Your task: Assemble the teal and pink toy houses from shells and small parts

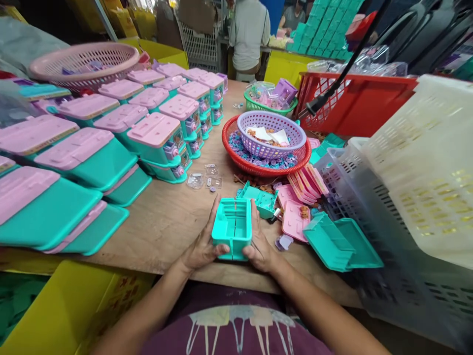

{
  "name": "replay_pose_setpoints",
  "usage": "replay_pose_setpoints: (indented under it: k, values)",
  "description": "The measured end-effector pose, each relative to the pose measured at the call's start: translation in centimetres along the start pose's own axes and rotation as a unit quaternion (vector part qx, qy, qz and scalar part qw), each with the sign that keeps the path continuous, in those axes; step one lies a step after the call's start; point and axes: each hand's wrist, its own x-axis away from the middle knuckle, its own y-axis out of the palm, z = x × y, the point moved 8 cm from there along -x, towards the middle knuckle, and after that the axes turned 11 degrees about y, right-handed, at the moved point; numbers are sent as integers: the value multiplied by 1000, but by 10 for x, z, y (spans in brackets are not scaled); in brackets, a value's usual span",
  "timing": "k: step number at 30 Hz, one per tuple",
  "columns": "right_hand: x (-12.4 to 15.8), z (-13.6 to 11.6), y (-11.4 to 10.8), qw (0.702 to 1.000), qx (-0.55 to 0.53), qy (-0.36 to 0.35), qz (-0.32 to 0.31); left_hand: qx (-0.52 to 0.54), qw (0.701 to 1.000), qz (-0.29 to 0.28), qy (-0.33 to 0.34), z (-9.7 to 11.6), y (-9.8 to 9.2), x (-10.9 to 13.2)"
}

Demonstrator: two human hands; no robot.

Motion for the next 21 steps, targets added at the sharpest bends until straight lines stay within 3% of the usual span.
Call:
replay_pose_setpoints:
  k: [8, 14, 21]
  values:
    - [-2, 1, -8, 999, -6, 31, -2, 26, 999, 26, -12, 3, 4, -8]
    - [-2, 3, -7, 999, -10, 36, -13, -14, 999, 40, -16, 5, 3, -10]
    - [-2, -5, -9, 999, -14, 48, -22, -23, 998, 50, -25, -8, -4, -5]
